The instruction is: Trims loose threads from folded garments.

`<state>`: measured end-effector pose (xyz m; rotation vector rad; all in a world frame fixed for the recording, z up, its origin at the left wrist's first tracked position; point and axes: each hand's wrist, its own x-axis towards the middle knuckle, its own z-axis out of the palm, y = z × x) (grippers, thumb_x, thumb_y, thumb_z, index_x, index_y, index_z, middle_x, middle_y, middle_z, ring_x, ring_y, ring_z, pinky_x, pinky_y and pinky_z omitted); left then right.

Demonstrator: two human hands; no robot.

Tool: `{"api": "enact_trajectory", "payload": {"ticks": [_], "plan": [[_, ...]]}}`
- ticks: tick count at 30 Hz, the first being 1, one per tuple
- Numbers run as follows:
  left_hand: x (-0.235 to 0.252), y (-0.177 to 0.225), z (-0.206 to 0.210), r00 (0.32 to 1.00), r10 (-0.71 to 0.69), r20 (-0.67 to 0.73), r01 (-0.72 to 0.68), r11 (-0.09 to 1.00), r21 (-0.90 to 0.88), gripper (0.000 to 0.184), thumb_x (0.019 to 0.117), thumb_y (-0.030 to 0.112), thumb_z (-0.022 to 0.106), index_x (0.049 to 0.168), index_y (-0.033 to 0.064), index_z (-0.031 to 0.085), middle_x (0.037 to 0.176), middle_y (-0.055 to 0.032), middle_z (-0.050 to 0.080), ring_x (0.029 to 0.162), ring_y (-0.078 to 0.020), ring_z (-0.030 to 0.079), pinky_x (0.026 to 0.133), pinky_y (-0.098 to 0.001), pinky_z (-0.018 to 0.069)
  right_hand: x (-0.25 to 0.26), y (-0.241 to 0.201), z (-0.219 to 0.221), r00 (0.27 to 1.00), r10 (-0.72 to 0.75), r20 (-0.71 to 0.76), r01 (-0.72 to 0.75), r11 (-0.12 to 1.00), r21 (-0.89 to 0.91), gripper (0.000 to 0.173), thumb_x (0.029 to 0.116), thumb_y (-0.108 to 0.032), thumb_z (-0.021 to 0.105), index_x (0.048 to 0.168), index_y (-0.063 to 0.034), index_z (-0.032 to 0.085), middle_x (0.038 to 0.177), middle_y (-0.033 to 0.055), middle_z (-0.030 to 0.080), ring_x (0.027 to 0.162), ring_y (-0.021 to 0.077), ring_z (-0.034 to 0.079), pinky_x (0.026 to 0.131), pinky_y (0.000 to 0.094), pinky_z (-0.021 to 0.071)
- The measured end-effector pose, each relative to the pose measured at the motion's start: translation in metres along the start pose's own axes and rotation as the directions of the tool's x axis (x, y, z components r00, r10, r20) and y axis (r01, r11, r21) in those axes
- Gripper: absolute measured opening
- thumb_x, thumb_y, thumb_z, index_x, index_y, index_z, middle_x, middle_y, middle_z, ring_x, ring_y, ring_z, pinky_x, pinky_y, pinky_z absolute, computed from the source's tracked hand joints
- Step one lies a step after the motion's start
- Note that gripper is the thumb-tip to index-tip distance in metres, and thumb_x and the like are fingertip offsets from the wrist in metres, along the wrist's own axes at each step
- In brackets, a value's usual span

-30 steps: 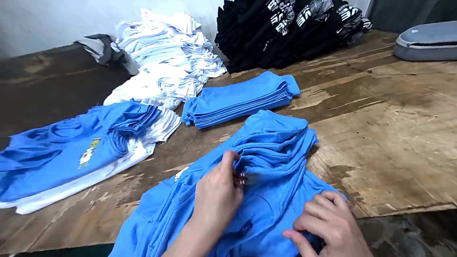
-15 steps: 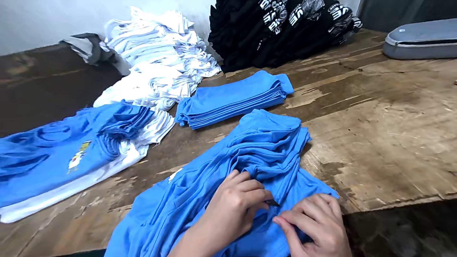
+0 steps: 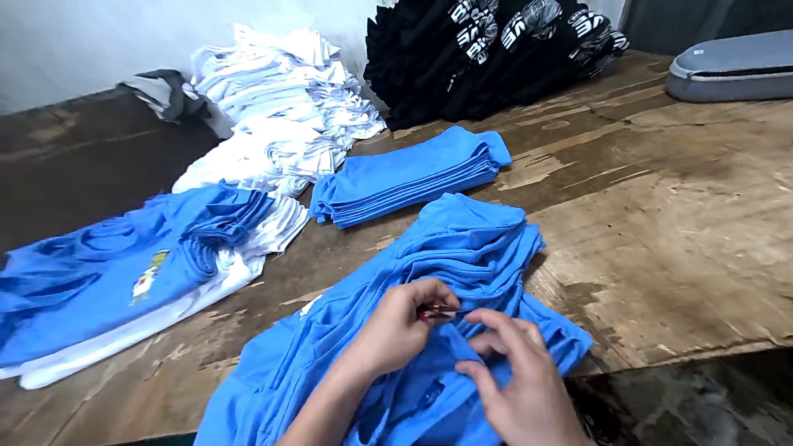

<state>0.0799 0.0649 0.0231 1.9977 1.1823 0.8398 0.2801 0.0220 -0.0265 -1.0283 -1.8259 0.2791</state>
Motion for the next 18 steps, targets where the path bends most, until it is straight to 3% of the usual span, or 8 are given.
{"api": "enact_trajectory", "payload": {"ticks": [2, 4, 7, 9, 11, 14, 17, 18], "plan": [[0.002, 0.002, 0.009, 0.997, -0.068, -0.048, 0.068, 0.998, 0.0, 0.015, 0.0954, 0.01, 0.067, 0.109, 0.0156, 0.07, 0.083, 0.0067, 0.071, 0.073, -0.0029, 0.065, 0.069, -0.0228, 0.0549, -0.004, 0.008, -0.001, 0.994, -0.036, -0.102, 0.035, 0.999, -0.017, 0.012, 0.0901, -0.031, 0.075, 0.096, -0.022, 0.079, 0.08, -0.0116, 0.073, 0.082, 0.0074, 0.066, 0.096, 0.0441, 0.0466], [0.0, 0.002, 0.012, 0.995, -0.063, -0.084, 0.062, 0.998, -0.011, 0.026, 0.0892, 0.007, 0.072, 0.113, 0.0173, 0.069, 0.085, 0.007, 0.073, 0.074, -0.0043, 0.068, 0.069, -0.0235, 0.0567, -0.005, 0.01, -0.001, 0.983, -0.043, -0.181, 0.028, 0.996, -0.084, 0.015, 0.0937, -0.034, 0.07, 0.086, -0.0251, 0.08, 0.076, -0.0094, 0.063, 0.087, 0.0111, 0.059, 0.09, 0.0373, 0.0447], [-0.015, 0.003, 0.008, 0.98, 0.068, -0.187, -0.059, 0.997, 0.056, 0.043, 0.0826, 0.032, 0.085, 0.121, 0.0185, 0.069, 0.1, 0.0073, 0.071, 0.087, -0.0059, 0.069, 0.075, -0.024, 0.061, -0.003, 0.006, -0.007, 0.977, 0.041, -0.211, -0.047, 0.999, -0.023, 0.023, 0.0989, -0.037, 0.064, 0.087, -0.0212, 0.075, 0.082, -0.0069, 0.06, 0.095, 0.0097, 0.056, 0.089, 0.0288, 0.043], [-0.025, 0.004, 0.005, 0.952, 0.2, -0.231, -0.153, 0.966, 0.208, 0.037, 0.0855, 0.047, 0.08, 0.112, 0.0209, 0.076, 0.105, 0.0084, 0.071, 0.093, -0.004, 0.069, 0.079, -0.024, 0.0614, -0.002, 0.005, -0.01, 0.972, 0.084, -0.221, -0.077, 0.996, 0.038, 0.023, 0.1008, -0.038, 0.062, 0.089, -0.0209, 0.073, 0.086, -0.0068, 0.06, 0.096, 0.0075, 0.056, 0.09, 0.0272, 0.0431], [-0.029, 0.006, 0.009, 0.927, 0.291, -0.236, -0.208, 0.924, 0.321, 0.029, 0.0891, 0.048, 0.075, 0.104, 0.0239, 0.078, 0.101, 0.0113, 0.072, 0.094, -0.0024, 0.067, 0.084, -0.0259, 0.058, -0.002, 0.005, -0.01, 0.963, 0.091, -0.252, -0.079, 0.995, 0.058, 0.022, 0.1002, -0.038, 0.063, 0.089, -0.0218, 0.073, 0.086, -0.0078, 0.06, 0.096, 0.0058, 0.055, 0.09, 0.0256, 0.043], [-0.03, 0.007, 0.018, 0.918, 0.343, -0.199, -0.259, 0.899, 0.355, 0.022, 0.0942, 0.042, 0.071, 0.098, 0.0218, 0.079, 0.095, 0.0107, 0.074, 0.092, -0.0017, 0.067, 0.085, -0.0263, 0.0561, -0.003, 0.003, -0.008, 0.959, 0.088, -0.268, -0.065, 0.993, 0.094, 0.021, 0.1002, -0.037, 0.063, 0.089, -0.0222, 0.072, 0.086, -0.008, 0.06, 0.097, 0.0053, 0.055, 0.091, 0.0256, 0.042], [-0.036, 0.012, 0.016, 0.97, 0.202, -0.132, -0.154, 0.94, 0.305, 0.036, 0.0955, 0.052, 0.066, 0.1, 0.0178, 0.077, 0.09, 0.0087, 0.072, 0.082, 0.0005, 0.066, 0.075, -0.0216, 0.0583, -0.005, 0.006, -0.019, 0.971, 0.07, -0.23, -0.026, 0.982, 0.187, 0.022, 0.1045, -0.03, 0.056, 0.09, -0.0167, 0.066, 0.1, -0.0012, 0.061, 0.102, 0.006, 0.059, 0.089, 0.0226, 0.0503], [-0.039, 0.016, 0.015, 0.993, 0.105, -0.052, -0.087, 0.956, 0.279, 0.048, 0.0923, 0.059, 0.066, 0.106, 0.0138, 0.076, 0.086, 0.0065, 0.072, 0.076, -0.0019, 0.067, 0.07, -0.0253, 0.0594, -0.007, 0.009, -0.027, 0.983, 0.048, -0.176, -0.012, 0.98, 0.199, 0.026, 0.105, -0.028, 0.053, 0.086, -0.0132, 0.064, 0.106, 0.0033, 0.061, 0.105, 0.0074, 0.061, 0.09, 0.0229, 0.054]]}}
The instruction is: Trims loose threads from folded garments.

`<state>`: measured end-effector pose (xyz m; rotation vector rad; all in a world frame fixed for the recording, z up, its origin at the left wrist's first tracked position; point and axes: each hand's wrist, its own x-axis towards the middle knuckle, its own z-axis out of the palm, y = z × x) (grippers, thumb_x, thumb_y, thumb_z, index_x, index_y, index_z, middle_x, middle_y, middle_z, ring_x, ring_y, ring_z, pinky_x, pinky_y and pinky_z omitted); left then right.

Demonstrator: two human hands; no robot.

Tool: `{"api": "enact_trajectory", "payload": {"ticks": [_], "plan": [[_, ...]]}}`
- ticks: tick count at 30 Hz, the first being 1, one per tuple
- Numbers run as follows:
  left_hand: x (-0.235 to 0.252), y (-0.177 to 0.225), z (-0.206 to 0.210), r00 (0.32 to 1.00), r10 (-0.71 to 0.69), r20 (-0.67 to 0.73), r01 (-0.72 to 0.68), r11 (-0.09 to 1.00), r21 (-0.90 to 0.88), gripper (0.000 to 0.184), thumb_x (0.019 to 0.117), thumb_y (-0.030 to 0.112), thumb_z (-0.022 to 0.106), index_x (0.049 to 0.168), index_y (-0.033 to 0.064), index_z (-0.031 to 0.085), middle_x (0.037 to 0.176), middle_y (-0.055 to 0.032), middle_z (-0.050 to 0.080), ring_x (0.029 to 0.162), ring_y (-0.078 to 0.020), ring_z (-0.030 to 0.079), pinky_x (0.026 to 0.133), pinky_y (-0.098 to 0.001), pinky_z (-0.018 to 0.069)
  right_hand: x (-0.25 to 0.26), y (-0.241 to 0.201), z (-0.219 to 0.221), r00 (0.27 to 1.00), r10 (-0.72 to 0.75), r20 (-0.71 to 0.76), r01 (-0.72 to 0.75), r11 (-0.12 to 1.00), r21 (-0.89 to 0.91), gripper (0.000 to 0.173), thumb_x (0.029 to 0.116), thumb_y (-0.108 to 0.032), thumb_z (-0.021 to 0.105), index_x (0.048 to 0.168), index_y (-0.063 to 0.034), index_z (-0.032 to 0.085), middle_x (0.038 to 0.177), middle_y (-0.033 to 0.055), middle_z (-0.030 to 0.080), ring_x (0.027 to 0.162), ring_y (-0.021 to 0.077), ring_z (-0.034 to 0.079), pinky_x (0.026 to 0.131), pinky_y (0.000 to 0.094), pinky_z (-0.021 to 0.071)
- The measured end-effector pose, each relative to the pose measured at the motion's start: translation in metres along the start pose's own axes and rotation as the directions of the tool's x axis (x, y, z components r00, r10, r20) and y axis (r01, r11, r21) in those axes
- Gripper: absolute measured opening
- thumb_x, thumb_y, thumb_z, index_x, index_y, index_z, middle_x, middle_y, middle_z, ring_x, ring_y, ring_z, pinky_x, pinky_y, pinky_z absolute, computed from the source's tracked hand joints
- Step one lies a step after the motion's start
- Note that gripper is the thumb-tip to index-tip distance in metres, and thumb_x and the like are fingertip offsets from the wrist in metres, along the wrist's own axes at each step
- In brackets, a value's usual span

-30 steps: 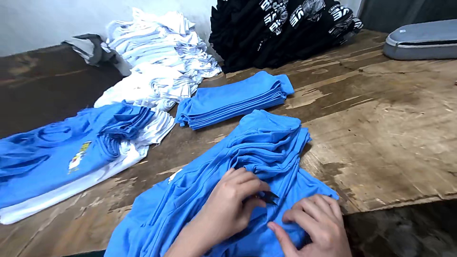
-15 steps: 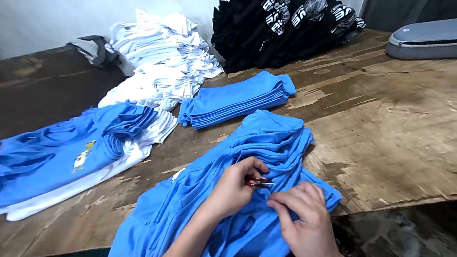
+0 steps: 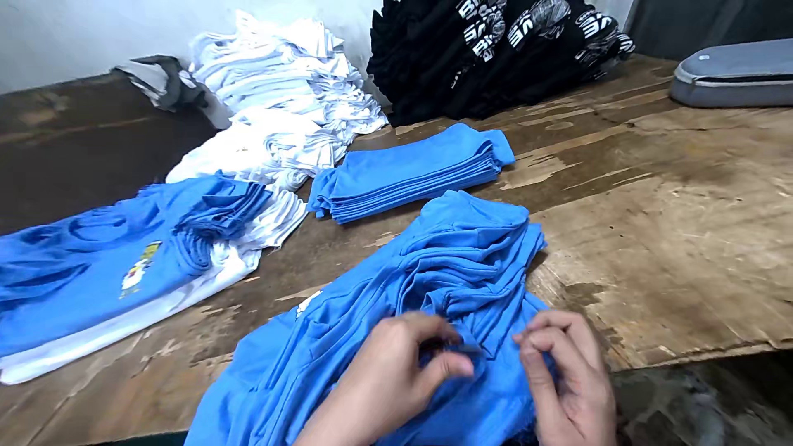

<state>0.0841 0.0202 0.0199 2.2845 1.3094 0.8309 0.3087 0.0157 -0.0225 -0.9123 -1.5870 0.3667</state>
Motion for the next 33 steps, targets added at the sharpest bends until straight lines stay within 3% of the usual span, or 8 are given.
{"api": "enact_trajectory", "payload": {"ticks": [2, 4, 7, 10, 17, 26, 30, 33], "plan": [[0.001, 0.008, -0.001, 0.981, -0.13, 0.147, 0.132, 0.991, -0.002, 0.072, 0.0817, 0.066, 0.074, 0.123, 0.0076, 0.068, 0.078, 0.0031, 0.07, 0.066, -0.0086, 0.066, 0.063, -0.0328, 0.0585, -0.001, 0.001, -0.016, 0.992, -0.015, 0.126, 0.021, 0.999, -0.044, 0.039, 0.1034, -0.026, 0.056, 0.071, -0.0057, 0.064, 0.106, 0.0126, 0.068, 0.099, 0.0128, 0.066, 0.083, 0.0269, 0.058], [0.005, 0.013, 0.003, 0.977, -0.212, -0.021, 0.212, 0.965, 0.154, 0.054, 0.0849, 0.039, 0.078, 0.125, 0.0068, 0.063, 0.076, -0.0001, 0.069, 0.067, -0.018, 0.068, 0.063, -0.0448, 0.0597, 0.0, -0.003, -0.02, 0.981, 0.021, 0.192, 0.018, 0.98, -0.199, 0.035, 0.0979, -0.022, 0.061, 0.067, -0.006, 0.063, 0.106, 0.0136, 0.07, 0.093, 0.0138, 0.068, 0.076, 0.0263, 0.0587], [0.026, -0.001, 0.006, 0.883, -0.024, -0.468, 0.271, 0.841, 0.468, 0.041, 0.0772, 0.002, 0.072, 0.117, 0.0035, 0.062, 0.072, -0.0058, 0.065, 0.061, -0.0278, 0.067, 0.053, -0.0514, 0.0547, 0.0, -0.011, -0.012, 0.984, 0.101, 0.147, -0.031, 0.908, -0.417, 0.017, 0.0892, -0.022, 0.066, 0.084, -0.0068, 0.071, 0.122, 0.0179, 0.064, 0.086, 0.0134, 0.069, 0.069, 0.0262, 0.0599], [0.045, -0.026, 0.001, 0.875, 0.166, -0.455, 0.154, 0.795, 0.587, 0.026, 0.0731, -0.009, 0.072, 0.094, 0.005, 0.066, 0.076, -0.0113, 0.063, 0.068, -0.0323, 0.066, 0.056, -0.0507, 0.0544, 0.001, -0.013, -0.002, 0.977, 0.153, 0.151, -0.038, 0.816, -0.576, 0.024, 0.0864, -0.031, 0.072, 0.094, -0.009, 0.078, 0.139, 0.0205, 0.059, 0.083, 0.0184, 0.071, 0.066, 0.0339, 0.0599], [0.024, -0.014, -0.001, 0.935, 0.262, -0.238, -0.146, 0.897, 0.416, 0.031, 0.0962, 0.026, 0.065, 0.126, 0.0181, 0.07, 0.105, 0.0003, 0.069, 0.099, -0.0177, 0.066, 0.085, -0.0424, 0.0558, 0.0, -0.002, -0.014, 0.98, 0.108, 0.167, -0.037, 0.925, -0.378, 0.012, 0.0912, -0.016, 0.068, 0.085, -0.0132, 0.078, 0.124, 0.0138, 0.065, 0.093, 0.0121, 0.069, 0.077, 0.0267, 0.06], [0.012, 0.02, 0.033, 0.842, 0.522, -0.136, -0.36, 0.732, 0.578, 0.017, 0.102, 0.015, 0.058, 0.111, 0.0117, 0.073, 0.095, -0.0061, 0.07, 0.081, -0.0241, 0.064, 0.071, -0.0384, 0.0517, -0.007, 0.004, -0.012, 1.0, -0.021, 0.023, 0.026, 0.97, -0.243, 0.01, 0.0892, -0.016, 0.071, 0.084, -0.0093, 0.078, 0.108, 0.0129, 0.064, 0.094, 0.0048, 0.062, 0.08, 0.0133, 0.0534], [0.015, 0.008, 0.036, 0.896, 0.404, -0.184, -0.293, 0.849, 0.44, 0.019, 0.1033, 0.025, 0.059, 0.112, 0.0153, 0.073, 0.093, -0.0035, 0.069, 0.086, -0.0217, 0.066, 0.075, -0.0384, 0.0543, -0.006, 0.003, -0.022, 0.998, -0.003, 0.06, 0.013, 0.986, -0.169, 0.01, 0.0893, -0.016, 0.072, 0.084, -0.0089, 0.076, 0.107, 0.0105, 0.064, 0.098, 0.0059, 0.061, 0.083, 0.0149, 0.053], [0.02, 0.0, 0.034, 0.962, 0.233, -0.143, -0.171, 0.921, 0.349, 0.022, 0.0937, 0.026, 0.069, 0.112, 0.0147, 0.073, 0.093, -0.0033, 0.068, 0.087, -0.021, 0.068, 0.077, -0.0424, 0.0586, -0.006, 0.003, -0.028, 0.987, -0.017, 0.16, 0.039, 0.99, -0.133, 0.03, 0.0894, -0.022, 0.068, 0.064, -0.0095, 0.059, 0.1, 0.0101, 0.065, 0.091, 0.0096, 0.064, 0.075, 0.0213, 0.0559]]}}
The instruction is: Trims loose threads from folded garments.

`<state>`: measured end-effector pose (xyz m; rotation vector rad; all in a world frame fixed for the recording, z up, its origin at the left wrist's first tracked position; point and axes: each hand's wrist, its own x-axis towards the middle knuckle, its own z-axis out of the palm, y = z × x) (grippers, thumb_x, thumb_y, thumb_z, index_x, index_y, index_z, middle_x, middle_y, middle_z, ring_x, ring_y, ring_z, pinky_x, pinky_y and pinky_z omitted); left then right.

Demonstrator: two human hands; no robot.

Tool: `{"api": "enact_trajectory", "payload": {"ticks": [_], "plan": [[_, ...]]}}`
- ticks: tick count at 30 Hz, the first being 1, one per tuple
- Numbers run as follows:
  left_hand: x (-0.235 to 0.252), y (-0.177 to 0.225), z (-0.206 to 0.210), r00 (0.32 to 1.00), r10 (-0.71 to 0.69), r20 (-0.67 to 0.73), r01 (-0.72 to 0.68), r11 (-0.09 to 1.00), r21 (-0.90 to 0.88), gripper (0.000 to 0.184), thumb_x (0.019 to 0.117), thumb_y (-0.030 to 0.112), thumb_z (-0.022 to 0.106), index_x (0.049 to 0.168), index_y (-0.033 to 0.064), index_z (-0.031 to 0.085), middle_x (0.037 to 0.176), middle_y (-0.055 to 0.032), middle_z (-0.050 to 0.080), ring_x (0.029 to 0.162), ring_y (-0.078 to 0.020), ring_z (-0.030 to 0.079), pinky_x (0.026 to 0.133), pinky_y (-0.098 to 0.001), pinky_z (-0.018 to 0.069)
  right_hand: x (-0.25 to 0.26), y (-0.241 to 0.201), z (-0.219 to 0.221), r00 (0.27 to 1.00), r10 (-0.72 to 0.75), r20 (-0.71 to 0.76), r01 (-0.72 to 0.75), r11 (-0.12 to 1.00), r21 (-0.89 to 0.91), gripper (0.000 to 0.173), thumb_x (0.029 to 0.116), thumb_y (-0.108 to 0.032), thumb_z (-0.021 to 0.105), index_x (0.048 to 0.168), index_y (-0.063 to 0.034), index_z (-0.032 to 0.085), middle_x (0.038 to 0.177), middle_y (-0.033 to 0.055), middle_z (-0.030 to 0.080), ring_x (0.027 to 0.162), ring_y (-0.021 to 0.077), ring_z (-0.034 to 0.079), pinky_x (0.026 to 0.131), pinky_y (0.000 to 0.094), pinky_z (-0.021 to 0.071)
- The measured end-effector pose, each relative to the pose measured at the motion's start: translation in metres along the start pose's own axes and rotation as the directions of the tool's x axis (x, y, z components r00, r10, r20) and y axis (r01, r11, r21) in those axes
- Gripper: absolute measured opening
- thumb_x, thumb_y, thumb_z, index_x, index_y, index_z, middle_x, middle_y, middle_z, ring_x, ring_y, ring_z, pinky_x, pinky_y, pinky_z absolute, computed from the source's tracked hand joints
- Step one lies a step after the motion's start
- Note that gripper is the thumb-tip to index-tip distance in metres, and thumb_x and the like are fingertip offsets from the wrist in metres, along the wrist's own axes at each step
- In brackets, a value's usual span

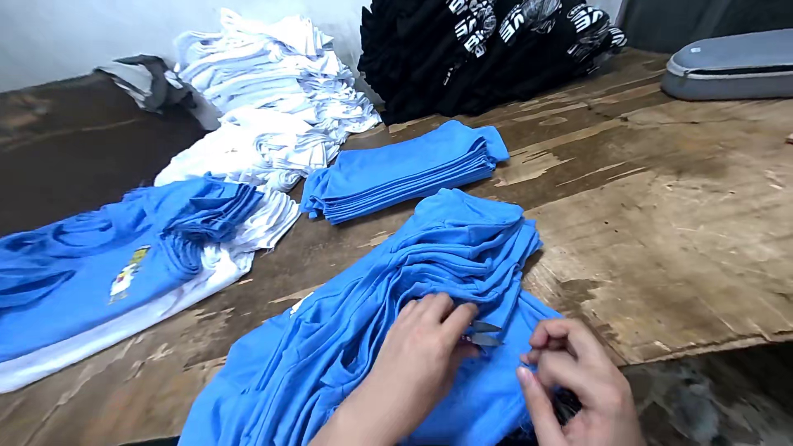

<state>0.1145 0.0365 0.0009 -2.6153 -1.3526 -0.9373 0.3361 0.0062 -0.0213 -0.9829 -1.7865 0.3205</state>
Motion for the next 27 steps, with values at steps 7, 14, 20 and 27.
{"api": "enact_trajectory", "payload": {"ticks": [7, 14, 20, 27], "plan": [[0.029, -0.036, -0.011, 0.888, -0.353, -0.294, 0.397, 0.911, 0.107, 0.019, 0.0834, 0.003, 0.065, 0.102, 0.007, 0.069, 0.087, -0.0072, 0.069, 0.075, -0.0238, 0.068, 0.063, -0.049, 0.057, 0.013, -0.006, 0.044, 0.97, -0.149, 0.192, 0.216, 0.89, -0.402, 0.022, 0.0952, -0.031, 0.062, 0.105, -0.0256, 0.081, 0.088, 0.0009, 0.069, 0.078, 0.0189, 0.066, 0.064, 0.036, 0.052], [0.03, -0.046, 0.0, 0.983, 0.142, -0.116, -0.112, 0.965, 0.238, 0.015, 0.0796, 0.002, 0.071, 0.092, 0.0098, 0.072, 0.082, -0.0092, 0.063, 0.078, -0.0293, 0.066, 0.067, -0.0479, 0.0568, 0.024, -0.034, -0.038, 0.777, 0.073, 0.625, 0.094, 0.969, -0.23, 0.015, 0.0955, -0.02, 0.067, 0.091, -0.0153, 0.081, 0.079, 0.007, 0.069, 0.073, 0.026, 0.068, 0.068, 0.0476, 0.0532], [0.014, -0.033, -0.024, 0.968, 0.057, 0.244, -0.021, 0.989, -0.145, 0.024, 0.086, 0.032, 0.065, 0.104, 0.0223, 0.078, 0.088, 0.0048, 0.068, 0.082, -0.0087, 0.065, 0.073, -0.0344, 0.0574, 0.015, -0.029, -0.014, 0.978, 0.104, 0.179, 0.004, 0.856, -0.516, 0.028, 0.0979, -0.04, 0.062, 0.088, -0.0208, 0.079, 0.091, 0.0034, 0.07, 0.088, 0.0261, 0.065, 0.079, 0.0476, 0.0467], [-0.005, -0.032, -0.027, 0.987, -0.029, 0.158, 0.052, 0.989, -0.141, 0.034, 0.0901, 0.038, 0.069, 0.121, 0.0258, 0.074, 0.102, 0.0048, 0.068, 0.094, -0.006, 0.065, 0.082, -0.0292, 0.0584, 0.007, -0.02, 0.029, 0.994, 0.089, 0.069, -0.048, 0.889, -0.455, 0.015, 0.0861, -0.043, 0.07, 0.081, -0.0318, 0.079, 0.09, -0.0072, 0.069, 0.093, 0.0189, 0.062, 0.09, 0.0531, 0.0387]]}}
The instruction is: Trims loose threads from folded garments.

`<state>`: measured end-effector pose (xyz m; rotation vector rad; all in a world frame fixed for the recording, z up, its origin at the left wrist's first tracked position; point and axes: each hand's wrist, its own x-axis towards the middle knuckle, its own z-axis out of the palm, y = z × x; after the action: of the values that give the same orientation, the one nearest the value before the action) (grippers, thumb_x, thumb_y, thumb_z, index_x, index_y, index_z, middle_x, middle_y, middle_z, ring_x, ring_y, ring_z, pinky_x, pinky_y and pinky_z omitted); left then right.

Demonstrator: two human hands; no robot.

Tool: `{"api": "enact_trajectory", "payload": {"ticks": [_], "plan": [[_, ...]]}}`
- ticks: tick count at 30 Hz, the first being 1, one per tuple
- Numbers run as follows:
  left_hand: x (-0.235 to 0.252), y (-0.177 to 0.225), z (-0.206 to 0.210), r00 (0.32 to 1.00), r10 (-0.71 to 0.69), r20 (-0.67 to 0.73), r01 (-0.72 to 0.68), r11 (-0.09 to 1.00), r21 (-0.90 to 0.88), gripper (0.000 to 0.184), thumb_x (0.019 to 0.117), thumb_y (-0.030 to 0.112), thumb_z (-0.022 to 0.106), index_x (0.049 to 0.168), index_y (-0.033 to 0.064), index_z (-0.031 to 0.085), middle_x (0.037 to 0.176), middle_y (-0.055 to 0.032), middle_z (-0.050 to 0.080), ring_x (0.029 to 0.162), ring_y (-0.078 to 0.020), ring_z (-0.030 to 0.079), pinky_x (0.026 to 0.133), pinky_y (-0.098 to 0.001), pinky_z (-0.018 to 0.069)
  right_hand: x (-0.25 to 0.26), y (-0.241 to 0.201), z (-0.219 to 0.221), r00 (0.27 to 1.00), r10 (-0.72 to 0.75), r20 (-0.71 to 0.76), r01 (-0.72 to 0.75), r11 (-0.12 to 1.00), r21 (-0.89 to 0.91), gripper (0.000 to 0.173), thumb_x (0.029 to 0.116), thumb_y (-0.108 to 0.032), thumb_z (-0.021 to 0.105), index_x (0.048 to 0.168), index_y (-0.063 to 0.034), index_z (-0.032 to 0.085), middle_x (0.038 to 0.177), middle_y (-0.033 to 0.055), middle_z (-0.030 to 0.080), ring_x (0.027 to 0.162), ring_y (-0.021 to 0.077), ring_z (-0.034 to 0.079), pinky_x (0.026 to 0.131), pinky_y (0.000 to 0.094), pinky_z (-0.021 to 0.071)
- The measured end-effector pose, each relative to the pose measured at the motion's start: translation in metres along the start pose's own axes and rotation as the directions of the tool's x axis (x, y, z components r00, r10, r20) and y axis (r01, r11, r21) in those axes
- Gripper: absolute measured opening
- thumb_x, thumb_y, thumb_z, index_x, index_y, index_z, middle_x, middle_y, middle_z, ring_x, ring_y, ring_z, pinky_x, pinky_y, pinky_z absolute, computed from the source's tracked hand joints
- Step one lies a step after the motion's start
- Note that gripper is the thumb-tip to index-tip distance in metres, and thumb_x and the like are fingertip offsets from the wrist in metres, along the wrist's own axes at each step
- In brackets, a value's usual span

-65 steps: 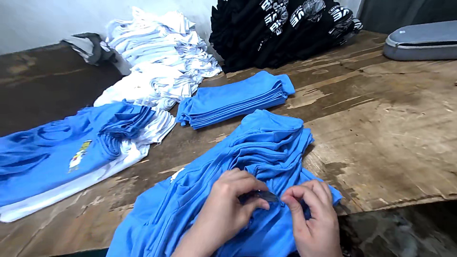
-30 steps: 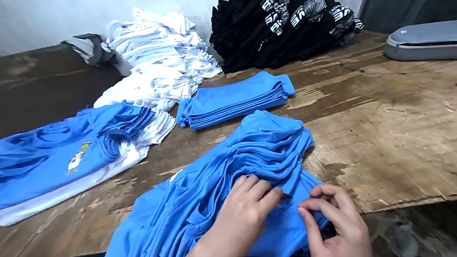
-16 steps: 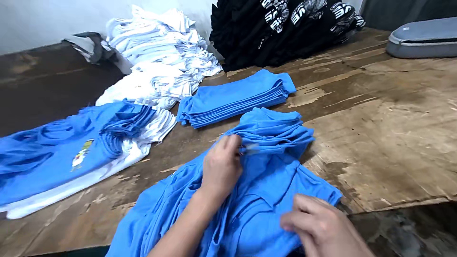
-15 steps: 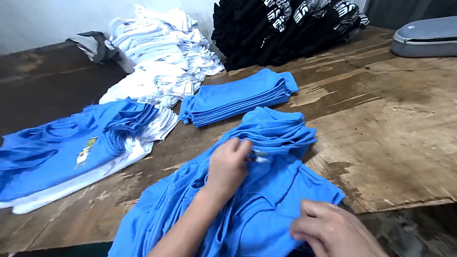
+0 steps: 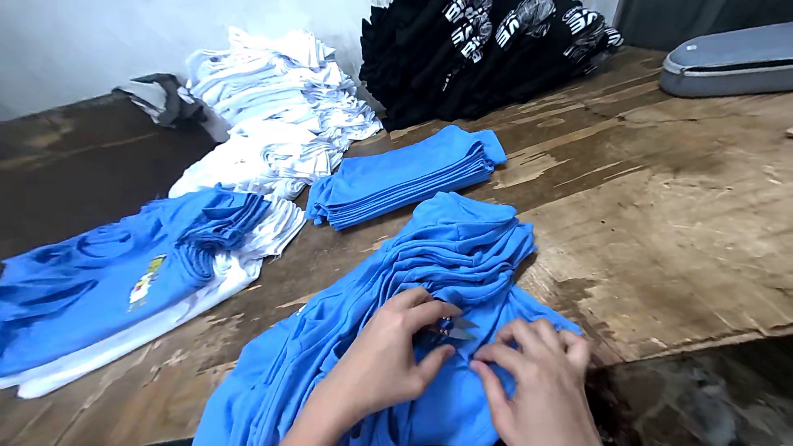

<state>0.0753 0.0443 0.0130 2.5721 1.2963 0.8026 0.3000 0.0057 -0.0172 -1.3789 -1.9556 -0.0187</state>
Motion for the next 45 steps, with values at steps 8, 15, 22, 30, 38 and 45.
{"api": "enact_trajectory", "payload": {"ticks": [8, 15, 22, 30, 38, 45], "plan": [[-0.021, 0.034, -0.007, 0.929, 0.308, -0.205, -0.207, 0.892, 0.401, 0.025, 0.1005, 0.013, 0.052, 0.114, 0.0238, 0.071, 0.096, 0.0013, 0.069, 0.083, -0.0194, 0.06, 0.076, -0.0403, 0.0436, -0.007, 0.013, -0.022, 0.999, -0.022, -0.033, 0.03, 0.963, 0.268, 0.01, 0.0903, -0.03, 0.073, 0.086, -0.026, 0.081, 0.09, -0.0031, 0.067, 0.096, 0.0158, 0.059, 0.095, 0.0489, 0.0355], [-0.011, 0.032, 0.009, 0.96, 0.22, -0.172, -0.16, 0.938, 0.308, 0.019, 0.0987, 0.017, 0.056, 0.107, 0.0213, 0.073, 0.094, 0.0012, 0.07, 0.086, -0.0198, 0.064, 0.074, -0.0404, 0.0492, -0.011, 0.005, -0.033, 0.981, -0.112, 0.158, 0.098, 0.991, 0.093, 0.013, 0.0889, -0.035, 0.072, 0.082, -0.0291, 0.08, 0.093, -0.0041, 0.071, 0.102, 0.0216, 0.06, 0.095, 0.0537, 0.0332], [0.003, -0.003, 0.015, 0.998, -0.006, -0.055, -0.001, 0.993, -0.122, 0.022, 0.0776, 0.008, 0.068, 0.089, 0.0238, 0.08, 0.092, 0.0108, 0.073, 0.087, -0.0039, 0.067, 0.079, -0.0324, 0.0566, 0.001, -0.024, 0.002, 0.995, -0.001, -0.104, -0.013, 0.991, -0.136, 0.065, 0.0721, -0.083, 0.066, 0.083, -0.0197, 0.07, 0.079, 0.0011, 0.065, 0.082, 0.0243, 0.061, 0.086, 0.0541, 0.0391], [0.013, -0.001, 0.011, 0.973, -0.232, 0.023, 0.229, 0.937, -0.262, 0.024, 0.0897, 0.003, 0.058, 0.106, 0.0146, 0.072, 0.092, 0.007, 0.073, 0.081, -0.0019, 0.068, 0.074, -0.0244, 0.0585, 0.005, 0.001, 0.022, 0.984, -0.12, -0.129, 0.138, 0.98, 0.145, 0.012, 0.0865, -0.027, 0.072, 0.097, -0.0267, 0.078, 0.076, -0.0123, 0.068, 0.076, 0.0103, 0.062, 0.092, 0.0523, 0.0392], [-0.004, 0.004, 0.01, 0.981, 0.08, -0.174, -0.101, 0.988, -0.119, 0.021, 0.0877, 0.04, 0.078, 0.103, 0.0252, 0.078, 0.102, 0.0099, 0.073, 0.1, -0.0057, 0.066, 0.091, -0.0342, 0.0525, -0.009, 0.014, -0.006, 0.999, -0.016, -0.044, 0.026, 0.971, 0.239, 0.023, 0.1002, -0.04, 0.058, 0.09, -0.0275, 0.074, 0.077, -0.0081, 0.059, 0.091, 0.0137, 0.058, 0.099, 0.0514, 0.0316], [0.0, 0.016, 0.015, 0.999, -0.02, -0.048, 0.02, 1.0, -0.003, 0.03, 0.0849, 0.035, 0.08, 0.112, 0.0218, 0.074, 0.096, 0.003, 0.068, 0.088, -0.0127, 0.066, 0.082, -0.0404, 0.0561, -0.032, 0.019, -0.016, 0.959, -0.277, -0.058, 0.282, 0.919, 0.275, 0.03, 0.1018, -0.046, 0.052, 0.092, -0.0219, 0.067, 0.092, 0.0017, 0.064, 0.104, 0.0215, 0.057, 0.106, 0.0422, 0.0354]]}}
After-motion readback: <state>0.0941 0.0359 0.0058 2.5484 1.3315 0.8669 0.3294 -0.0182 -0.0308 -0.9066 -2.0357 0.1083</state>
